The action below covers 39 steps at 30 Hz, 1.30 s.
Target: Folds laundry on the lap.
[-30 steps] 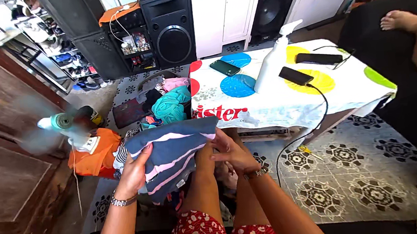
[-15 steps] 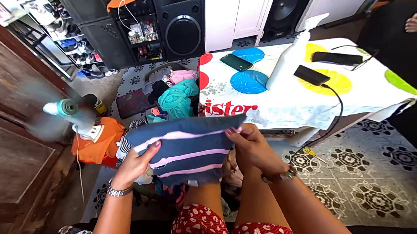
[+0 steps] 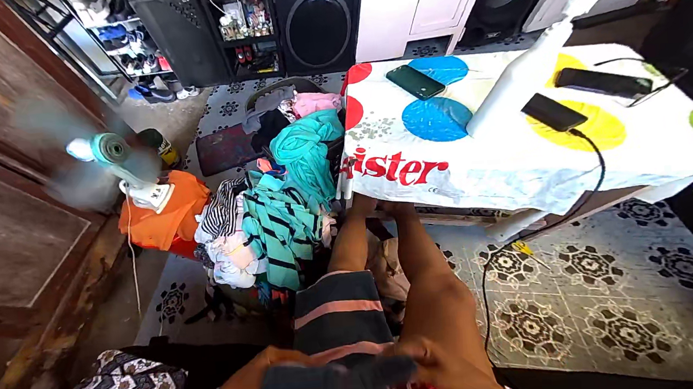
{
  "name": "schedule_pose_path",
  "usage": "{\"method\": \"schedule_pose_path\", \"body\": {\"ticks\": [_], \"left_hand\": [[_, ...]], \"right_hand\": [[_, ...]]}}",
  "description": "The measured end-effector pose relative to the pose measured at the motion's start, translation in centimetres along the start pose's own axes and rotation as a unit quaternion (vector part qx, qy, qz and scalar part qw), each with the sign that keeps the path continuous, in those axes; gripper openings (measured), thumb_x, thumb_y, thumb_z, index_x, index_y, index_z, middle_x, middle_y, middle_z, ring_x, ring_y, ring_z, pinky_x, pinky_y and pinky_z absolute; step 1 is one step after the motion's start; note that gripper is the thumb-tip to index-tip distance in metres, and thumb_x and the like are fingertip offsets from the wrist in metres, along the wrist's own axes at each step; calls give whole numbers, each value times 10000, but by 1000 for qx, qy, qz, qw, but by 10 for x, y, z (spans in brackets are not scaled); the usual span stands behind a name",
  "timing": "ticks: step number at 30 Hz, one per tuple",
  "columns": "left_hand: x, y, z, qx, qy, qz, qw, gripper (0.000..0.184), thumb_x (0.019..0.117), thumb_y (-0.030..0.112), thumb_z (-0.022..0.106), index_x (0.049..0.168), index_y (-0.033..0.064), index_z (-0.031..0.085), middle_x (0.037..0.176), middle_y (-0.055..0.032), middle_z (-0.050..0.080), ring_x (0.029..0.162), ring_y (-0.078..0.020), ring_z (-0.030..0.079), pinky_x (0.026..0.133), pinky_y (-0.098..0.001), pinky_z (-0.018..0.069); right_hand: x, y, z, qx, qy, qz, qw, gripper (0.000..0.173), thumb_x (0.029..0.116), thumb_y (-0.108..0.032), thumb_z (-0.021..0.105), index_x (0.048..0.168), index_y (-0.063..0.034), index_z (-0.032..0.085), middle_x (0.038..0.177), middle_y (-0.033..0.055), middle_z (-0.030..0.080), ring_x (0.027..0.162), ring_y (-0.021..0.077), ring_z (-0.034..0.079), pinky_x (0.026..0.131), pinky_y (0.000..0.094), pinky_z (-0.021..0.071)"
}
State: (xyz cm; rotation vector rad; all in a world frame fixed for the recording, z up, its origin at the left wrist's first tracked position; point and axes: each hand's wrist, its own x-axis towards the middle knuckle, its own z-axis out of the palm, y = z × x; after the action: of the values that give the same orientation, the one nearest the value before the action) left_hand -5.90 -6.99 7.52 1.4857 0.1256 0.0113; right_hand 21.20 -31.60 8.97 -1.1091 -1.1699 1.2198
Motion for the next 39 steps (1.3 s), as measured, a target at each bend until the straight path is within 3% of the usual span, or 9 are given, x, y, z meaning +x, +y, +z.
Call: {"method": "schedule_pose_path", "body": {"ticks": [4,12,18,22,27,33,36,37,39], "left_hand": [[44,-10,17,-51,339,-173,923,344,1047,237,551,1252,-34,606,1133,-101,703,1048,-132,678,951,-353,560],[76,-22,40,289,479,-67,826,374,1066,199,477,1113,-109,684,913,-215,723,883,-270,725,859,-458,563],[73,-67,25,187,381,-269,865,441,1030,236,606,1331,-82,550,1259,-287,622,1170,-384,619,1028,-528,483],[75,-40,23,367,350,-183,842,659,978,252,647,1520,-27,396,1346,-262,594,1221,-413,602,1031,-580,481],[114,-37,33,368,188,-40,910,546,1064,246,425,1523,-48,415,1587,-270,376,1489,-413,346,1224,-536,277],[117,-83,10,173,140,-140,965,656,1096,382,209,1627,3,139,1697,-206,126,1578,-270,148,1282,-404,142],[122,28,75,143,229,-185,945,507,1133,181,266,1536,-126,283,1612,-293,296,1514,-272,317,1227,-287,236],[146,121,112,185,174,-332,908,470,1133,131,273,1568,-47,280,1660,-153,288,1515,-149,295,1209,-237,230],[168,222,183,217,186,-265,921,414,1091,65,379,1470,-96,420,1566,-187,438,1431,-165,428,1155,-218,311]], "right_hand": [[54,22,17,-45,350,178,918,296,1069,-206,518,1133,36,676,969,112,714,906,160,697,869,383,580],[79,37,33,-305,432,279,801,397,1107,-288,415,1200,38,622,813,232,694,821,440,713,745,601,545],[63,75,31,-225,410,357,809,426,1080,-285,511,1375,23,510,1064,266,707,996,444,705,876,609,543],[67,57,30,-386,466,164,779,450,952,-200,647,1347,11,611,1343,266,601,1218,436,606,977,592,512],[98,76,43,-446,314,35,837,440,1034,-212,496,1443,-75,584,1553,147,498,1481,364,405,1188,613,324],[97,110,38,-342,347,174,856,528,1086,-376,327,1579,-217,430,1700,115,236,1586,354,132,1235,672,107],[92,104,33,-193,397,300,846,729,1020,-572,463,1648,-277,241,1727,151,62,1569,430,124,1166,728,212],[90,106,30,-122,418,329,838,913,949,-641,573,1661,-228,178,1707,220,87,1519,465,251,1136,694,319],[85,117,29,28,475,343,810,1222,759,-649,802,1634,-66,178,1598,300,324,1396,463,454,1109,613,424]]}}
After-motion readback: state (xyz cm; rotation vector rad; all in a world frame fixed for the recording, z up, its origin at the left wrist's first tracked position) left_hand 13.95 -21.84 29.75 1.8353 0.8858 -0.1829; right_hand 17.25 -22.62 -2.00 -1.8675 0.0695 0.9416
